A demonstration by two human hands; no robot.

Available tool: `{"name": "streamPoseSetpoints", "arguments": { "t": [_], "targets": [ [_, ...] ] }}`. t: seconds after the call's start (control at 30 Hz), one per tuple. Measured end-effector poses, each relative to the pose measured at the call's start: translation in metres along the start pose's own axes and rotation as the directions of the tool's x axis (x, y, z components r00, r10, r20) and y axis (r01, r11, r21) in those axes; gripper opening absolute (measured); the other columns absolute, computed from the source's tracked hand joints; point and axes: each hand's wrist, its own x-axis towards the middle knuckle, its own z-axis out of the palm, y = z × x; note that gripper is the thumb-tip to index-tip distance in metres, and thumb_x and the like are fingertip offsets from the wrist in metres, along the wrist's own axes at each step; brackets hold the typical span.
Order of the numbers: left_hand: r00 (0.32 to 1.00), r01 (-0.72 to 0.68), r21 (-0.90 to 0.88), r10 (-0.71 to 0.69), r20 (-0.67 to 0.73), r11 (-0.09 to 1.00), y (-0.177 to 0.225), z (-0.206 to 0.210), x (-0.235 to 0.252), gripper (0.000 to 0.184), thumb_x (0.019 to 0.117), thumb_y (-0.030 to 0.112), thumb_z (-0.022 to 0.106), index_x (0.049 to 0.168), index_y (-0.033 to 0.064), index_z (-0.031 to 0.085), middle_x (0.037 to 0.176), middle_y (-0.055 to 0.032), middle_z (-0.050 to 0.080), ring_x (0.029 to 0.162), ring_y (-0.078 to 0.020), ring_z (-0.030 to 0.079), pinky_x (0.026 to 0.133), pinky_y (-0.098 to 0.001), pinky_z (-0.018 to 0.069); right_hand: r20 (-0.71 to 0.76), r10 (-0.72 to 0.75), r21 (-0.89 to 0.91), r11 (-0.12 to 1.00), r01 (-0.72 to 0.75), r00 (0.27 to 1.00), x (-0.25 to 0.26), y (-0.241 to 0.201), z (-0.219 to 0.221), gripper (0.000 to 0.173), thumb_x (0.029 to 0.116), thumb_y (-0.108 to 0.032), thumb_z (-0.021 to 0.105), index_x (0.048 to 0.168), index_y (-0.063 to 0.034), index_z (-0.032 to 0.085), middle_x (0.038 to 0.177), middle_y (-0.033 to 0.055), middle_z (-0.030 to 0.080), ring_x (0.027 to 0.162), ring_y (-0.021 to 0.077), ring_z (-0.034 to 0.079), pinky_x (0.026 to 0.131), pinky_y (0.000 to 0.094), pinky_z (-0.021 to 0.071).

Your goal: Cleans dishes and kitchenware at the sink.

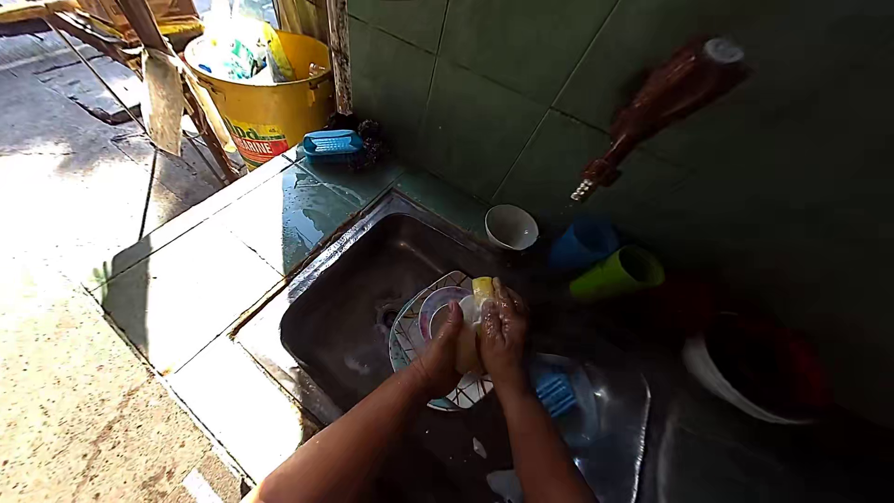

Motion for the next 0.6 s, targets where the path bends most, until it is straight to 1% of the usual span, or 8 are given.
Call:
{"name": "streamPoseSetpoints", "arguments": {
  "t": [0.07,0.13,0.27,0.3,0.37,0.43,0.5,0.6],
  "targets": [
    [0.999,0.012,-0.045,-0.015,-0.052,0.999,-0.004,0.004,0.002,0.08,0.1018,0.068,0.006,0.136,0.0094,0.049,0.107,-0.0072,0.068,0.099,-0.0169,0.067,0.087,-0.0373,0.057,0.025,0.026,-0.034,0.999,-0.025,0.999,0.005,-0.001,0.0,0.041,0.1047,-0.013,0.047,0.138,0.008,0.058,0.139,0.0279,0.059,0.134,0.0454,0.051,0.113,0.0598,0.0382],
    [0.992,-0.054,-0.177,0.032,-0.123,0.983,0.0,-0.001,0.009,0.081,0.0989,0.073,0.007,0.125,0.014,0.056,0.098,-0.0037,0.07,0.093,-0.0134,0.068,0.083,-0.0339,0.0579,0.017,-0.186,-0.078,0.979,0.187,0.982,-0.016,-0.009,0.009,0.038,0.0999,-0.012,0.048,0.127,0.0049,0.068,0.134,0.024,0.064,0.131,0.045,0.055,0.11,0.0586,0.0437],
    [0.968,-0.212,-0.498,0.113,-0.222,0.841,-0.008,-0.018,0.013,0.068,0.1063,0.061,0.011,0.102,0.0156,0.062,0.081,-0.0015,0.067,0.076,-0.0106,0.067,0.068,-0.0284,0.0576,-0.011,-0.362,0.031,0.931,0.362,0.932,-0.049,0.001,0.016,0.03,0.0947,-0.009,0.052,0.106,-0.0037,0.08,0.119,0.0192,0.072,0.12,0.039,0.064,0.106,0.0515,0.0491],
    [0.969,-0.194,-0.553,0.069,-0.239,0.81,-0.007,-0.012,0.014,0.068,0.1061,0.062,0.013,0.102,0.0135,0.061,0.08,-0.0051,0.067,0.074,-0.0149,0.068,0.064,-0.0323,0.0587,-0.023,-0.318,0.055,0.946,0.319,0.948,-0.042,0.008,0.01,0.029,0.0939,-0.008,0.053,0.105,-0.0019,0.08,0.117,0.0202,0.072,0.118,0.038,0.065,0.106,0.0507,0.0494],
    [0.994,-0.07,-0.606,0.007,-0.106,0.792,-0.013,-0.003,0.008,0.074,0.1035,0.067,0.014,0.12,0.0098,0.057,0.099,-0.0133,0.069,0.09,-0.0251,0.07,0.077,-0.044,0.0602,-0.014,-0.193,0.056,0.98,0.194,0.981,-0.02,0.017,-0.003,0.029,0.0904,-0.002,0.054,0.107,0.0029,0.078,0.116,0.0237,0.071,0.116,0.0402,0.064,0.103,0.054,0.0498],
    [0.999,0.024,-0.506,-0.044,-0.026,0.862,-0.017,0.005,0.002,0.077,0.1033,0.067,0.009,0.126,0.0089,0.054,0.104,-0.0139,0.07,0.094,-0.0257,0.07,0.079,-0.0448,0.0601,0.033,-0.108,0.02,0.994,0.107,0.994,-0.008,0.016,-0.01,0.03,0.0909,0.0,0.055,0.112,0.0034,0.076,0.12,0.0257,0.069,0.12,0.0439,0.062,0.103,0.0576,0.0489],
    [0.999,-0.029,-0.382,0.011,-0.051,0.924,-0.013,0.003,0.005,0.076,0.1045,0.062,0.003,0.124,0.0097,0.054,0.098,-0.0087,0.07,0.091,-0.0183,0.07,0.079,-0.0369,0.0594,0.038,-0.177,0.024,0.984,0.176,0.984,-0.018,0.001,-0.005,0.031,0.0881,0.001,0.056,0.109,0.0012,0.078,0.122,0.0275,0.068,0.121,0.0483,0.06,0.103,0.0619,0.0472],
    [0.967,-0.198,-0.439,0.102,-0.232,0.877,-0.003,-0.006,0.015,0.076,0.1053,0.062,0.007,0.11,0.0097,0.061,0.085,-0.0078,0.07,0.08,-0.0169,0.071,0.071,-0.0339,0.0602,-0.004,-0.325,0.064,0.944,0.324,0.946,-0.05,-0.008,0.007,0.027,0.0894,-0.004,0.057,0.101,-0.0069,0.082,0.116,0.0209,0.072,0.119,0.0406,0.063,0.106,0.0548,0.0481]
  ]
}}
